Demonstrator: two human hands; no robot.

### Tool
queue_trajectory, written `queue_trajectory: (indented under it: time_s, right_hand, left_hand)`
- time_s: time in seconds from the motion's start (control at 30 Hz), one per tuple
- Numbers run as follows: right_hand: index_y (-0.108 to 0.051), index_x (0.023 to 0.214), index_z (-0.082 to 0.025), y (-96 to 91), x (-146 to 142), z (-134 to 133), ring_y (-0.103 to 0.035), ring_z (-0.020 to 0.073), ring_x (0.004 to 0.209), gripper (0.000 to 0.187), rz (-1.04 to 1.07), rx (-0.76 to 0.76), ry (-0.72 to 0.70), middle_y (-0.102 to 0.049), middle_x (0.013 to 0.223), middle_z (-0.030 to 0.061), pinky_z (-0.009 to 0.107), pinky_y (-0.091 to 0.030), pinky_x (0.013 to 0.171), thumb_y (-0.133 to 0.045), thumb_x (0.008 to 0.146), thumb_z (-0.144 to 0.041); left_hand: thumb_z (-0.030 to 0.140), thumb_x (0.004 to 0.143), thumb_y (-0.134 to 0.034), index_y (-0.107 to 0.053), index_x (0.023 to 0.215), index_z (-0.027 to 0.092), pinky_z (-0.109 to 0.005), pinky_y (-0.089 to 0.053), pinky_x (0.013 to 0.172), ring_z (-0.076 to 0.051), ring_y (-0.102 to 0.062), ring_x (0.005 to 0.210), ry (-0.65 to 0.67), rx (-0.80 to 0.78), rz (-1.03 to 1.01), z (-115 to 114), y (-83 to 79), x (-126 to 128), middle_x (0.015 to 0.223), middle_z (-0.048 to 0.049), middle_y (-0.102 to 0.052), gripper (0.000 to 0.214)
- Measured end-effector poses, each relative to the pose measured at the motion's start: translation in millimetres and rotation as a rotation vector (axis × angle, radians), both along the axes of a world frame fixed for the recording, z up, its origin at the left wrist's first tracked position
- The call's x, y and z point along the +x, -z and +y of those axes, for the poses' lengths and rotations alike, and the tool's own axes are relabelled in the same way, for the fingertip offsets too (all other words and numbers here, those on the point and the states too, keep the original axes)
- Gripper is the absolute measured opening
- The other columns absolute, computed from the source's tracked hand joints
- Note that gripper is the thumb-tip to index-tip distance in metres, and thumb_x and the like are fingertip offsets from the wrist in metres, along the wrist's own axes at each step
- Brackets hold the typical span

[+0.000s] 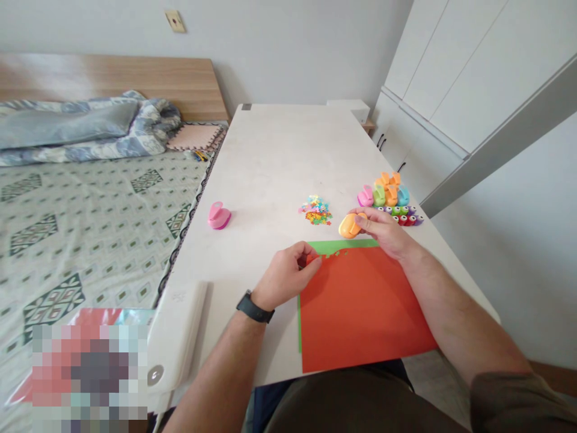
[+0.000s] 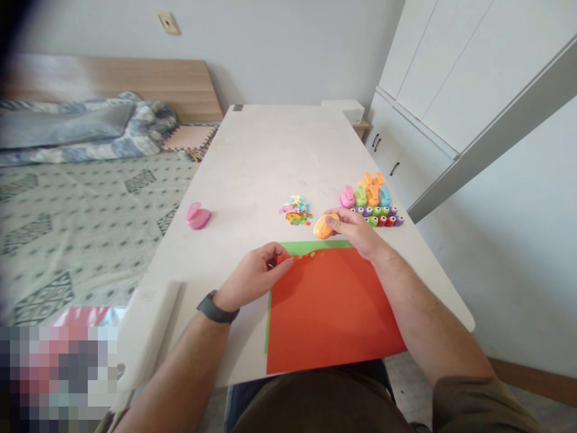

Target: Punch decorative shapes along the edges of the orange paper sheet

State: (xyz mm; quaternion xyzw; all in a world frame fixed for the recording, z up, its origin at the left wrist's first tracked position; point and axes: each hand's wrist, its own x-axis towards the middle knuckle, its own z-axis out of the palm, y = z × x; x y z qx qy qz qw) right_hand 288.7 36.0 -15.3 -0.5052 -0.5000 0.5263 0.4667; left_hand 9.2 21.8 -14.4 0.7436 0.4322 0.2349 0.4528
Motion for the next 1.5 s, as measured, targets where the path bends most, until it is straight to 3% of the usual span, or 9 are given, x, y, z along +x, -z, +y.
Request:
queue_trajectory:
  time_s: [0.23, 0.47, 0.53, 0.63, 0.8, 0.97, 1.23, 1.5]
  right_hand:
    - [-0.073, 0.103, -0.022, -10.1, 3, -8, -0.070, 0.0245, 0.094, 0.037, -0.006, -0.133, -0.142, -0.076, 0.101, 0.0074, 0.037, -0.054, 0.087, -0.072, 0.088, -0.055]
    - [-0.074, 0.104, -0.021, -9.5, 3, -9, -0.068, 0.0229, 0.087, 0.041, -0.111, -0.207, -0.316, -0.074, 0.096, 0.0068, 0.035, -0.054, 0.080, -0.070, 0.088, -0.058]
    - [-0.072, 0.109, -0.021, -7.4, -2, -5, -0.068, 0.0223, 0.091, 0.042, -0.077, -0.139, -0.272, -0.074, 0.099, 0.0063, 0.035, -0.053, 0.084, -0.071, 0.088, -0.057]
    - [-0.069, 0.113, -0.023, -4.2, -10, 0, -0.068, 0.0224, 0.099, 0.042, 0.037, -0.002, -0.090, -0.074, 0.104, 0.0062, 0.036, -0.052, 0.092, -0.071, 0.088, -0.056]
    - [-0.070, 0.106, -0.023, -0.8, -8, 5, -0.068, 0.0242, 0.100, 0.038, 0.091, 0.032, 0.062, -0.073, 0.105, 0.0071, 0.038, -0.053, 0.090, -0.072, 0.087, -0.056]
    - [-0.071, 0.106, -0.023, 2.5, -6, 5, -0.068, 0.0250, 0.097, 0.039, 0.086, 0.024, 0.053, -0.073, 0.103, 0.0078, 0.040, -0.054, 0.087, -0.070, 0.087, -0.057]
    - [-0.071, 0.113, -0.022, 6.6, -9, 6, -0.063, 0.0194, 0.082, 0.045, 0.007, 0.026, 0.073, -0.073, 0.101, 0.0073, 0.032, -0.049, 0.068, -0.069, 0.087, -0.059]
    - [-0.062, 0.110, -0.020, -28.2, -44, 31, -0.066, 0.0179, 0.081, 0.049, -0.147, 0.067, -0.012, -0.073, 0.102, 0.0091, 0.030, -0.051, 0.065, -0.074, 0.085, -0.060]
  left_hand:
    - [0.036, 0.092, -0.063, -0.069, 0.091, 0.019, -0.027, -0.047, 0.068, -0.014, -0.059, 0.073, 0.261, -0.064, -0.074, -6, -12.2, -2, 0.083, -0.0023, -0.070, 0.018]
    - [0.034, 0.093, -0.063, -0.071, 0.093, 0.020, -0.028, -0.048, 0.073, -0.015, -0.063, 0.079, 0.310, -0.066, -0.061, -5, -13.3, -3, 0.089, -0.0028, -0.073, 0.017]
    - [0.035, 0.093, -0.063, -0.071, 0.093, 0.019, -0.027, -0.047, 0.072, -0.015, -0.062, 0.078, 0.309, -0.066, -0.054, -5, -12.9, -3, 0.088, -0.0025, -0.073, 0.018]
    - [0.036, 0.093, -0.062, -0.071, 0.093, 0.019, -0.027, -0.046, 0.070, -0.015, -0.061, 0.077, 0.302, -0.067, -0.047, -5, -11.7, -3, 0.087, -0.0025, -0.073, 0.019]
    - [0.038, 0.093, -0.064, -0.071, 0.093, 0.019, -0.027, -0.046, 0.068, -0.015, -0.061, 0.075, 0.281, -0.066, -0.048, -5, -9.5, -3, 0.086, -0.0030, -0.073, 0.021]
    - [0.042, 0.091, -0.065, -0.070, 0.091, 0.019, -0.026, -0.045, 0.064, -0.014, -0.059, 0.070, 0.250, -0.074, -0.045, -5, -6.5, -3, 0.082, -0.0028, -0.071, 0.023]
    - [0.046, 0.092, -0.063, -0.065, 0.089, 0.019, -0.024, -0.036, 0.055, -0.011, -0.049, 0.060, 0.187, -0.063, -0.056, -4, -1.5, -3, 0.072, 0.0007, -0.062, 0.027]
    - [0.042, 0.091, -0.063, -0.062, 0.086, 0.018, -0.024, -0.033, 0.054, -0.011, -0.045, 0.059, 0.193, -0.081, -0.097, -5, -4.2, -3, 0.068, 0.0025, -0.056, 0.024]
